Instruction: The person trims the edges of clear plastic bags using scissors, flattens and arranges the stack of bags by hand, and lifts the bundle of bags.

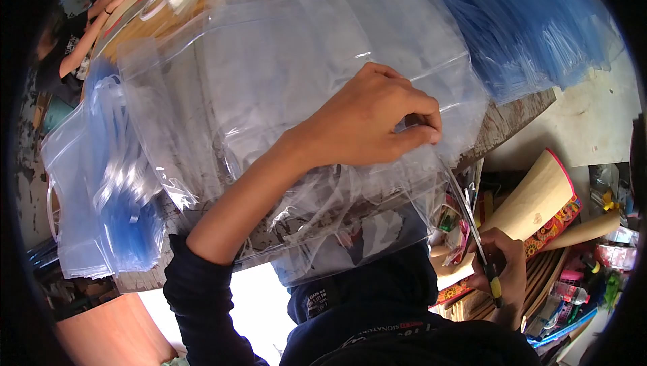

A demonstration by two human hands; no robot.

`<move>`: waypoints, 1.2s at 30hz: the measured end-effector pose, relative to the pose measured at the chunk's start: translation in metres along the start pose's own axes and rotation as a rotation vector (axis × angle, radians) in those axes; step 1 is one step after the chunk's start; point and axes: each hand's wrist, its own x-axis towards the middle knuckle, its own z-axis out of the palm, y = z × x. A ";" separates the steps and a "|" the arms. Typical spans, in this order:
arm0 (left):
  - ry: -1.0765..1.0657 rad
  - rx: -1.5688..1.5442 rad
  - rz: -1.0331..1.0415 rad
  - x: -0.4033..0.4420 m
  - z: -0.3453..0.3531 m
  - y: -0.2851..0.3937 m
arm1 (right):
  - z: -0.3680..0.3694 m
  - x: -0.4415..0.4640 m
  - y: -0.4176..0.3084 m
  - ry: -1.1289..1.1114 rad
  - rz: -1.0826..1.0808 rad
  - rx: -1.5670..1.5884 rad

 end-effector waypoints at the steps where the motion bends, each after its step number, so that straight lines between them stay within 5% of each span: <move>1: -0.001 -0.001 0.000 0.000 0.000 0.000 | 0.000 0.000 0.000 0.007 -0.006 -0.064; 17: -0.038 -0.010 -0.023 0.001 0.000 0.000 | 0.007 0.004 -0.004 0.081 -0.086 -0.368; 22: -0.037 -0.016 -0.033 0.000 -0.001 0.000 | 0.011 0.004 0.003 0.007 0.023 -0.029; 36: -0.023 0.008 -0.002 0.001 0.000 -0.002 | 0.020 0.005 0.009 -0.003 0.033 0.150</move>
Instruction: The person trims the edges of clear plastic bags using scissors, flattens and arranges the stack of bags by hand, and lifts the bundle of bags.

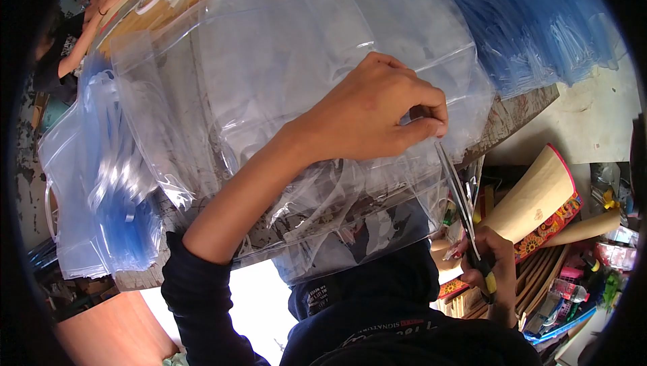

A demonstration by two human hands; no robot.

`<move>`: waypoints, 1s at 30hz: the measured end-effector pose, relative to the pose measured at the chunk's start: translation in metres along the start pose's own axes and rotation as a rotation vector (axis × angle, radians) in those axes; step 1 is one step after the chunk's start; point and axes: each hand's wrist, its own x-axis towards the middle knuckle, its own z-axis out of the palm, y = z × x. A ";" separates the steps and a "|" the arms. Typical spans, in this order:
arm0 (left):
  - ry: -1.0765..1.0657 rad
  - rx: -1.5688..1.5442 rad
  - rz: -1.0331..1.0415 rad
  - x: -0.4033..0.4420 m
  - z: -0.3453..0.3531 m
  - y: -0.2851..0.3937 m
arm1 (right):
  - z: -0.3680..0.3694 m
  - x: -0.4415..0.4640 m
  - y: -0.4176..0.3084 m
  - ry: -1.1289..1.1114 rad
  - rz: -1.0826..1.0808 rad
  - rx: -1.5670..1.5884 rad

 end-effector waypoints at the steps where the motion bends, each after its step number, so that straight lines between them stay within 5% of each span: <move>1: -0.001 -0.002 -0.001 0.000 0.000 0.000 | -0.001 0.000 0.001 -0.009 -0.004 0.000; 30: -0.002 0.014 -0.012 0.000 0.001 0.001 | -0.007 -0.001 -0.012 0.026 -0.074 -0.308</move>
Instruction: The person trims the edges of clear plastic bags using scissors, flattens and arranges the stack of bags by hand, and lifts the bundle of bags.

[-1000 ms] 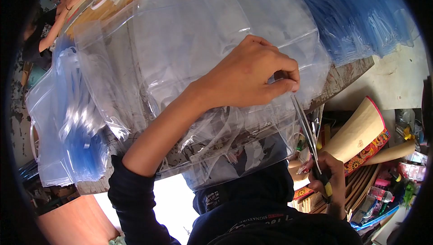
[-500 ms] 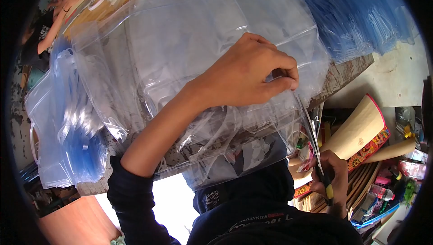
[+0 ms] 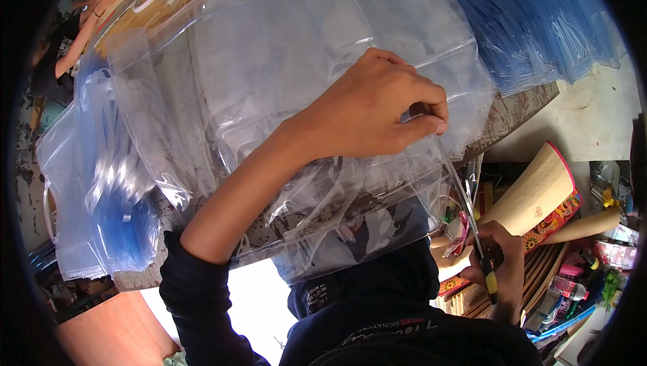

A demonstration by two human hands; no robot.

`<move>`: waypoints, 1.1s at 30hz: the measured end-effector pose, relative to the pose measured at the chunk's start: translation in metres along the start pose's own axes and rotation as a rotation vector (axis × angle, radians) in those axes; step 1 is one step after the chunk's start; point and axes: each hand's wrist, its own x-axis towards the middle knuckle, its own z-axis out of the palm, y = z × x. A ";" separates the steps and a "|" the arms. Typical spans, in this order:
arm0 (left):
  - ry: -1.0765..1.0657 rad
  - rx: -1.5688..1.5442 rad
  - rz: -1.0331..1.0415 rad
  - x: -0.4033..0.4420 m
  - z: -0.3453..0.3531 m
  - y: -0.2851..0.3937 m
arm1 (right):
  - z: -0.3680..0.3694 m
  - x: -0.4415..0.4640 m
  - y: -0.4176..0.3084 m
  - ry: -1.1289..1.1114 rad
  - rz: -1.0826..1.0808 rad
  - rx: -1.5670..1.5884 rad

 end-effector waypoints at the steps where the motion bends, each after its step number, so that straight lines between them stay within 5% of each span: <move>1: 0.000 0.000 0.000 0.000 0.000 0.000 | 0.000 0.000 0.000 0.000 -0.001 -0.003; 16: 0.012 0.000 0.009 0.000 0.000 0.000 | 0.008 -0.001 0.004 -0.019 0.074 0.180; 33: 0.036 -0.034 0.039 -0.001 0.003 -0.003 | 0.007 -0.002 0.002 -0.018 0.018 0.033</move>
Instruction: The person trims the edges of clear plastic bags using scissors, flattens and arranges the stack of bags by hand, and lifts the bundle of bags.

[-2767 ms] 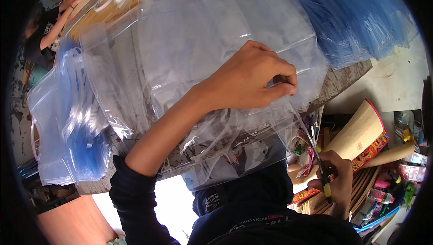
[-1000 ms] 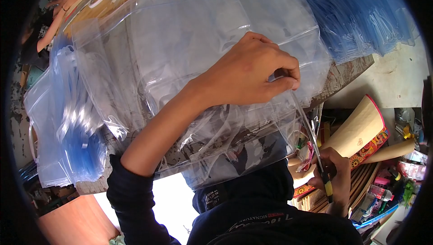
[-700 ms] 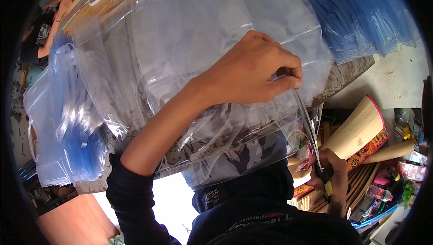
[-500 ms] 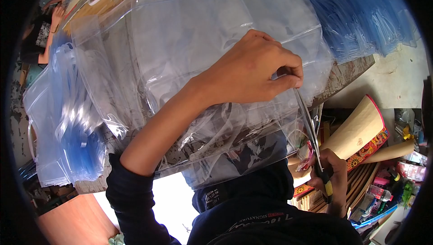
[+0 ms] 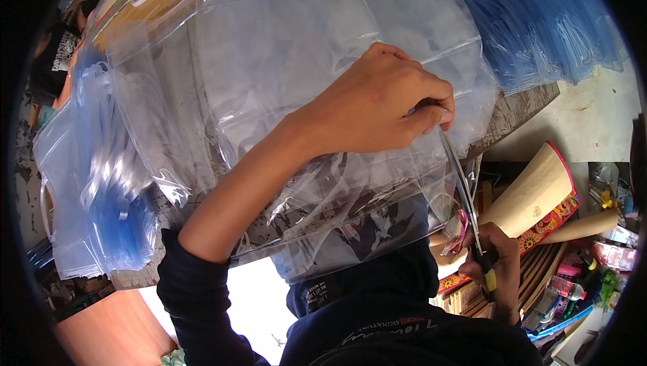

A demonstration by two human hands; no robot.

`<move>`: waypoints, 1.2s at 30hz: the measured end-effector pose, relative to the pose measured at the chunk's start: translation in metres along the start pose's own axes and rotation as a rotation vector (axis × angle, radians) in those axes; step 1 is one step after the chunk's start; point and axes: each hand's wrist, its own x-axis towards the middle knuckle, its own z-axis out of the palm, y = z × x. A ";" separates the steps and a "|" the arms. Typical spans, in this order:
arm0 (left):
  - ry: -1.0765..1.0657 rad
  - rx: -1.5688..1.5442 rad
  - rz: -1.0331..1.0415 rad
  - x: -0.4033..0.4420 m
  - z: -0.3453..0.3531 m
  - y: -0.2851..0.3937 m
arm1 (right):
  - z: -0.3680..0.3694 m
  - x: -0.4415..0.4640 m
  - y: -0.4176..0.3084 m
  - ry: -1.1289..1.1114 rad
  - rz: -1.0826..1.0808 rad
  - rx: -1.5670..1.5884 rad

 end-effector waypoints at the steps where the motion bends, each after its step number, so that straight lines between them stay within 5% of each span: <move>1: 0.000 -0.001 0.000 0.000 0.000 0.000 | 0.000 0.000 -0.002 -0.002 0.014 0.017; 25: -0.049 -0.090 -0.053 0.004 -0.003 -0.001 | -0.001 0.004 0.009 -0.015 0.041 0.178; 27: 0.123 -0.165 0.088 0.005 0.000 -0.005 | -0.003 0.002 0.009 -0.030 0.040 0.249; 36: 0.158 -0.140 0.064 0.004 -0.003 -0.005 | -0.010 0.001 0.003 -0.031 0.018 0.141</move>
